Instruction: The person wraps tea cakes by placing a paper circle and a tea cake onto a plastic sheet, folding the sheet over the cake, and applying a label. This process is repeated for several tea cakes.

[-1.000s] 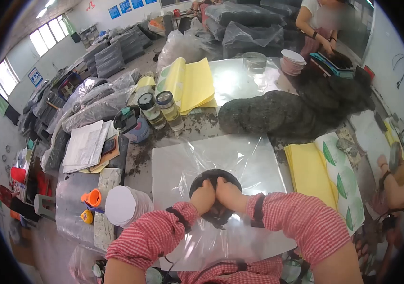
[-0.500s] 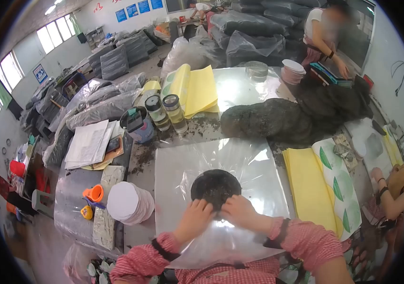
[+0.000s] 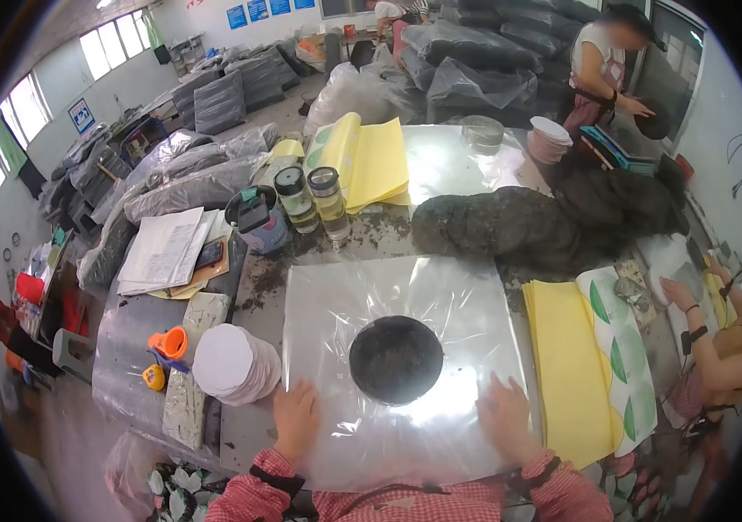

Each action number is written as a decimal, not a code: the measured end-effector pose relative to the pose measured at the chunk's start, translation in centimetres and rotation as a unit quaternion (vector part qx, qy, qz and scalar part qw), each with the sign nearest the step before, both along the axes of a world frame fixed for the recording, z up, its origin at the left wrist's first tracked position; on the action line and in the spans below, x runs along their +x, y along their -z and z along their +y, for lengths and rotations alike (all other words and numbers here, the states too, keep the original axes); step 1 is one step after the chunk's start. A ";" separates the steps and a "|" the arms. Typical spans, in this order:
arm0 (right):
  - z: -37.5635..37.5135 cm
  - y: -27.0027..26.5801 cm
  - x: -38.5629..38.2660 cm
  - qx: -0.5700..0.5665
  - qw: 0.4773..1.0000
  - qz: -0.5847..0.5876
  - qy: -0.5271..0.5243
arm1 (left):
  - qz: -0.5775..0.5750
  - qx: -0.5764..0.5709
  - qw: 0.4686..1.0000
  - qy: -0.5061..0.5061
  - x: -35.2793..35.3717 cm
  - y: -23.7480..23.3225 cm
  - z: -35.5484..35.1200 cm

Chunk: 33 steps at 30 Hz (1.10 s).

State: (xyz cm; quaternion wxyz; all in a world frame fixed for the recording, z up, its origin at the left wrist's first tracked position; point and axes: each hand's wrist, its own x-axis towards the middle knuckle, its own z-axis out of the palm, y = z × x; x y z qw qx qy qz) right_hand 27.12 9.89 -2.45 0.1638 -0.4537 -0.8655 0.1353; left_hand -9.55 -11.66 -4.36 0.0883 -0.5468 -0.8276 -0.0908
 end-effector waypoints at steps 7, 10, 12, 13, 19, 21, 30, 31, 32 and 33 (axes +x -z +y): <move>6.1 -9.6 0.4 -0.275 0.847 0.450 0.062 | -0.602 0.219 0.762 -0.093 -3.8 -8.9 -0.8; 8.3 -0.6 2.1 -0.147 0.947 0.278 0.059 | -0.805 0.236 0.536 -0.098 -3.5 0.0 -2.2; 5.6 1.7 0.7 -0.072 0.989 0.121 -0.033 | -0.197 0.088 0.964 0.153 -2.3 1.0 -1.0; 3.2 1.2 -0.6 -0.078 0.989 0.096 -0.079 | -0.183 0.108 0.963 0.168 -1.3 0.7 0.5; -1.1 4.6 -8.4 -0.132 0.970 0.143 -0.144 | -0.241 0.124 0.928 0.254 4.3 -0.9 8.7; -0.4 7.0 -9.7 -0.372 0.795 0.479 -0.011 | -0.295 0.185 0.924 0.159 5.4 -0.5 10.0; -0.4 -0.1 -17.4 0.053 0.929 0.287 -0.227 | -0.288 0.205 0.927 0.129 5.3 -2.0 9.5; 0.4 0.0 -17.7 0.062 0.927 0.290 -0.228 | -0.413 0.279 0.862 0.091 4.2 -2.1 9.9; 0.2 0.3 -17.6 0.004 0.942 0.240 -0.236 | -0.531 0.338 0.775 0.048 3.8 -2.1 9.7; -0.5 0.2 -17.2 -0.059 0.950 0.187 -0.243 | -0.533 0.333 0.776 0.044 4.2 -2.4 9.5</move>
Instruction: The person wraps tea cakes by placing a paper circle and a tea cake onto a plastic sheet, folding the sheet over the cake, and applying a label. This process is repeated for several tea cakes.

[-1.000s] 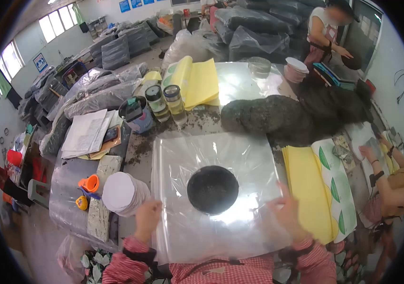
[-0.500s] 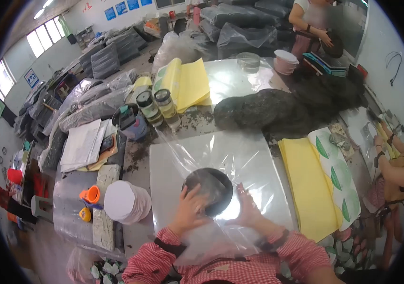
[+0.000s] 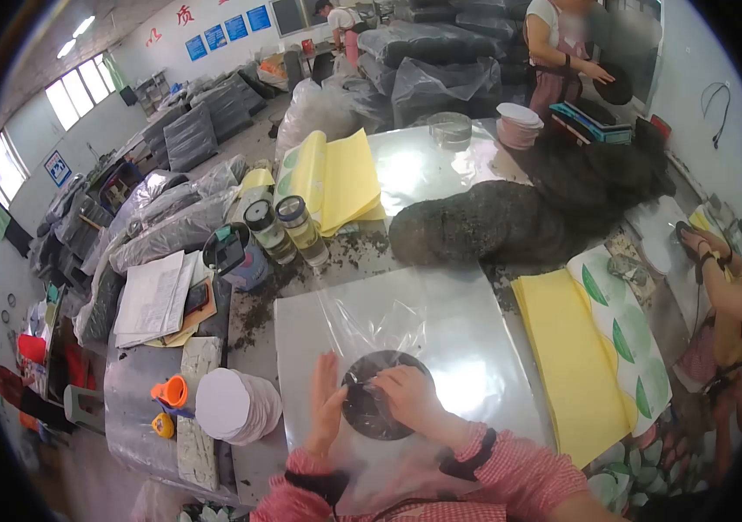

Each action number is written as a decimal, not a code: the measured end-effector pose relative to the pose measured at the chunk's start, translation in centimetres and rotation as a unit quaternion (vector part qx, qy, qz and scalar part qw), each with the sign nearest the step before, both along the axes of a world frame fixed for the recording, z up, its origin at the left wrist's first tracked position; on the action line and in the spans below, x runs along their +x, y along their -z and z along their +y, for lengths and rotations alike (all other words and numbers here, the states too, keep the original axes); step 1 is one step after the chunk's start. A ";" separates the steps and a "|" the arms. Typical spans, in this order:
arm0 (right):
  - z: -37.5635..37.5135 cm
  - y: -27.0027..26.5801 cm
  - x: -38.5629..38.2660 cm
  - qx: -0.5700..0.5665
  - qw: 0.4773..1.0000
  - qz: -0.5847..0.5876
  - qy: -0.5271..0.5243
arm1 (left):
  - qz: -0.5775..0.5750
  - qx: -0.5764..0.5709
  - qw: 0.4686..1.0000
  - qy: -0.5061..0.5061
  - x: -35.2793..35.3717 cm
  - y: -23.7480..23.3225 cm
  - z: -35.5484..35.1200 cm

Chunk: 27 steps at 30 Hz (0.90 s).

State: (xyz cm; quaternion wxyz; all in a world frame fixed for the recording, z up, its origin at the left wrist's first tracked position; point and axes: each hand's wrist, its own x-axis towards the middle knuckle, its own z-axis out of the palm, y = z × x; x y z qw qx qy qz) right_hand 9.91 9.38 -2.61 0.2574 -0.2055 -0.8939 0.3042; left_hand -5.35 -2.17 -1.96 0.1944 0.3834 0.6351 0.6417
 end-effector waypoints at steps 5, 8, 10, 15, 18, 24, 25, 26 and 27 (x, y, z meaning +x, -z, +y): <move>2.5 -0.6 3.4 0.026 0.967 0.254 0.025 | 0.396 0.010 0.918 0.013 3.1 1.6 2.2; 6.4 3.1 0.1 -0.400 0.779 0.380 0.297 | 0.400 -0.022 0.912 0.084 3.5 1.6 1.7; 7.6 1.3 -2.1 -0.538 0.721 0.397 0.180 | 0.197 -0.151 0.965 0.085 3.9 0.7 1.7; 3.1 2.3 0.8 -0.167 0.942 0.230 -0.180 | 0.107 0.023 0.994 0.018 1.9 0.5 1.3; 3.0 2.9 1.7 -0.370 0.877 0.306 -0.017 | 0.297 -0.039 0.951 0.081 3.2 0.6 0.9; -1.5 -0.1 2.4 -0.111 0.982 0.126 0.082 | 0.329 -0.084 0.940 0.028 5.3 -1.6 2.4; -0.9 -0.5 2.6 -0.119 0.987 0.078 0.070 | 0.298 -0.058 0.953 0.013 5.7 -2.0 1.7; -0.7 -0.6 3.0 -0.128 0.990 0.029 0.060 | 0.339 -0.122 0.925 0.120 5.2 -2.6 1.1; -1.3 -0.3 3.7 -0.138 0.988 0.022 0.064 | 0.332 -0.130 0.926 0.128 5.6 -2.0 0.7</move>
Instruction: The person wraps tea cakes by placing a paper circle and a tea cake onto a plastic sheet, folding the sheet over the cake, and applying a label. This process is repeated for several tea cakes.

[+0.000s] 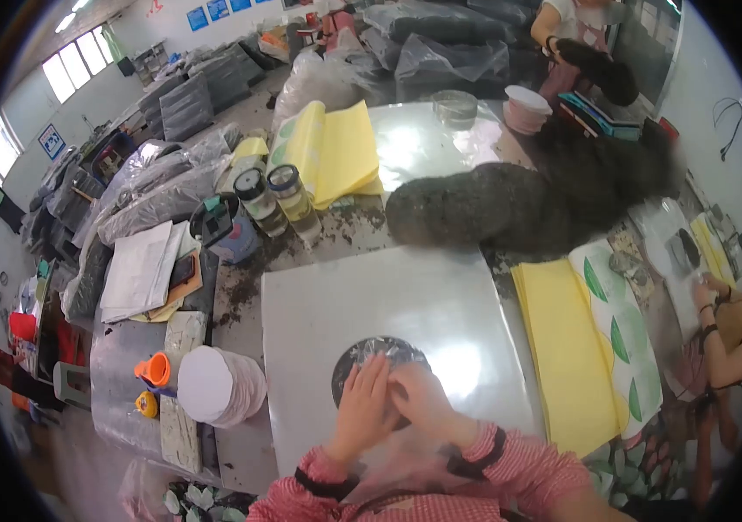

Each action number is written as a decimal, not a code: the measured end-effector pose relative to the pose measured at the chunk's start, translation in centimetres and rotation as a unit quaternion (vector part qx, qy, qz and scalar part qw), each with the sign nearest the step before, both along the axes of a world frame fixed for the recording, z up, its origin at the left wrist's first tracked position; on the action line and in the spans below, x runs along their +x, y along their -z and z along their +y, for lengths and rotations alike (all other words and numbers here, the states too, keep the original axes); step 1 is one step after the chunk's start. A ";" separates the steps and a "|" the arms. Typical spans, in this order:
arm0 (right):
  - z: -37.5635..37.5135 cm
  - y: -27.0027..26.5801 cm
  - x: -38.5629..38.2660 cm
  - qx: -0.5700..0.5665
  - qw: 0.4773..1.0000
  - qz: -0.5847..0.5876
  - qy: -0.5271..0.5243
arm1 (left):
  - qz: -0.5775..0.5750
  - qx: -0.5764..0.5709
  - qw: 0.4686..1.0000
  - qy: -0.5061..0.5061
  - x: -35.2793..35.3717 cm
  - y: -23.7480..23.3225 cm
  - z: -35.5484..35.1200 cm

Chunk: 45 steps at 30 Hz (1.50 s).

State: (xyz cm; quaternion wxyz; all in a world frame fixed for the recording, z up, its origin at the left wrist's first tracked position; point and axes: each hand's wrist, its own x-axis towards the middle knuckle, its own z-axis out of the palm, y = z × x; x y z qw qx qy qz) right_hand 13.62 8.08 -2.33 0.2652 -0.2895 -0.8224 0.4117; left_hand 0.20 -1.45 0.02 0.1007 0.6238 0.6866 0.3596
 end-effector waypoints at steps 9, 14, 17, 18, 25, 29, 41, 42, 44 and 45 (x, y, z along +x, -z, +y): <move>5.3 -2.2 16.0 0.266 0.938 -0.082 0.208 | 0.182 -0.177 0.966 0.044 0.2 1.3 0.6; 2.3 4.2 40.7 0.366 0.722 -0.301 0.504 | 0.166 -0.162 0.971 0.055 0.2 0.8 0.8; -1.8 3.8 45.0 0.323 0.753 -0.289 0.494 | 0.168 -0.164 0.970 0.060 0.4 0.7 1.1; -2.1 4.3 45.2 0.317 0.752 -0.293 0.499 | 0.176 -0.166 0.969 0.058 0.4 0.7 1.0; -0.1 4.4 46.7 0.171 0.760 -0.174 0.602 | 0.187 -0.172 0.965 0.062 0.5 0.8 1.0; 1.1 1.8 45.1 0.081 0.740 -0.193 0.639 | 0.182 -0.167 0.967 0.056 0.5 1.0 0.8; 4.1 1.6 55.7 0.157 0.749 -0.021 0.644 | 0.180 -0.149 0.971 0.047 0.2 0.9 0.7; 5.0 5.7 67.0 0.139 0.699 0.133 0.689 | 0.185 -0.155 0.968 0.063 0.5 0.4 0.8; 5.0 1.4 76.2 0.156 0.645 0.299 0.686 | 0.176 -0.167 0.968 0.058 0.6 -0.5 0.8; 5.8 -4.0 68.9 0.327 0.499 0.023 0.802 | 0.171 -0.160 0.971 0.054 0.5 -0.1 0.9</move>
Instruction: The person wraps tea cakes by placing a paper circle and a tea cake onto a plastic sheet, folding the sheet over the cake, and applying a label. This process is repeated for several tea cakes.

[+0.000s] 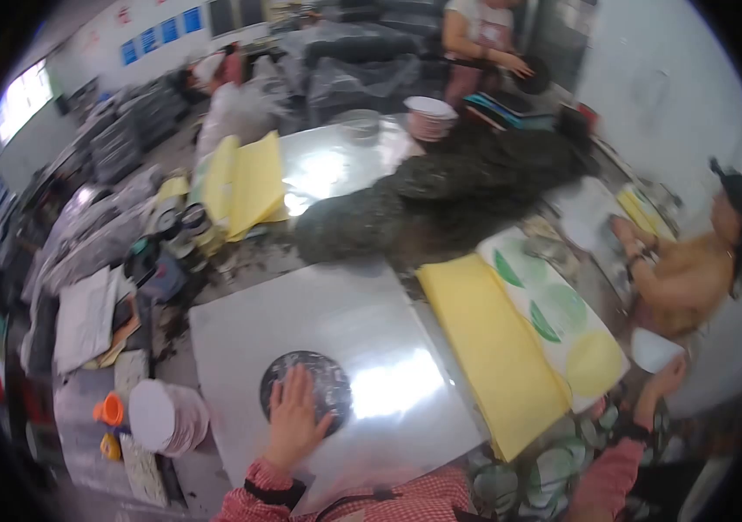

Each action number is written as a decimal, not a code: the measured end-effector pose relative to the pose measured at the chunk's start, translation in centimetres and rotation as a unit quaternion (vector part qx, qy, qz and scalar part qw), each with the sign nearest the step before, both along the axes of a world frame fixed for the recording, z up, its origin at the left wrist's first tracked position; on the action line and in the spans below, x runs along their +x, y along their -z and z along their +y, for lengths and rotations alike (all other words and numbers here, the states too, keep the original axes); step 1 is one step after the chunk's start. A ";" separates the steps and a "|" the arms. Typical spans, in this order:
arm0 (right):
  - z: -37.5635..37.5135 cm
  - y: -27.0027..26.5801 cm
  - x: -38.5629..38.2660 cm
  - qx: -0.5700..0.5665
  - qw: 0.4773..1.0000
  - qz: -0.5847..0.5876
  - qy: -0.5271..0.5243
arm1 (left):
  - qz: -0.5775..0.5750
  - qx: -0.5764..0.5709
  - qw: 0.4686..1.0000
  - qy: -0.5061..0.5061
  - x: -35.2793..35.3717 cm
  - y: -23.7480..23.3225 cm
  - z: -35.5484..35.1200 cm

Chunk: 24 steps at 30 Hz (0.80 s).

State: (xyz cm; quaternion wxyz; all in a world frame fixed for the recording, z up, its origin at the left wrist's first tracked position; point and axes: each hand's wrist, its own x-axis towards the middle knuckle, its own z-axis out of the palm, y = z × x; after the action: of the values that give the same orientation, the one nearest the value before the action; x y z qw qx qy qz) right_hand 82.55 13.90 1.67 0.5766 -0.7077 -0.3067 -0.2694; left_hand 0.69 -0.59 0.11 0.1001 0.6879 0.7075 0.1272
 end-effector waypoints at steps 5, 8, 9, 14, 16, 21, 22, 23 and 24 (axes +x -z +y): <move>5.3 11.3 -29.7 -0.151 0.861 0.113 -0.473 | 0.042 0.035 0.998 0.011 -0.1 1.1 -0.6; -2.5 4.0 -54.7 -0.240 0.638 -0.192 -0.706 | 0.049 0.008 0.999 0.015 -0.2 1.2 -0.4; -2.9 7.0 -57.4 -0.174 0.567 -0.207 -0.778 | 0.050 0.005 0.999 0.018 -0.2 1.1 -0.4; -5.8 3.5 -64.4 -0.203 0.400 -0.272 -0.851 | -0.322 0.103 0.941 -0.009 -1.1 5.4 -2.0; -5.7 1.4 -64.6 -0.247 0.413 -0.304 -0.822 | -0.265 0.133 0.955 0.013 -1.4 4.6 -0.9; -3.5 2.3 -70.3 -0.347 0.385 0.036 -0.854 | -0.284 0.075 0.954 0.055 -1.4 2.9 -0.4; -3.0 3.4 -71.0 -0.390 0.351 0.117 -0.843 | -0.255 0.061 0.962 0.070 -2.0 3.4 -0.4; -3.0 4.6 -71.4 -0.385 0.349 0.117 -0.846 | -0.250 0.062 0.964 0.069 -2.8 3.5 -1.5; -3.0 5.8 -71.5 -0.331 0.372 0.000 -0.867 | -0.348 0.065 0.935 -0.001 -3.7 2.6 -2.7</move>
State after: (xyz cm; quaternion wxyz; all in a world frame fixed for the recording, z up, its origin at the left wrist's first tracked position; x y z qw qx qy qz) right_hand 11.06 10.91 -4.13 0.2144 -0.1879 -0.8169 0.5014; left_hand -3.06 -3.27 -2.54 0.2948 0.6048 0.6192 0.4049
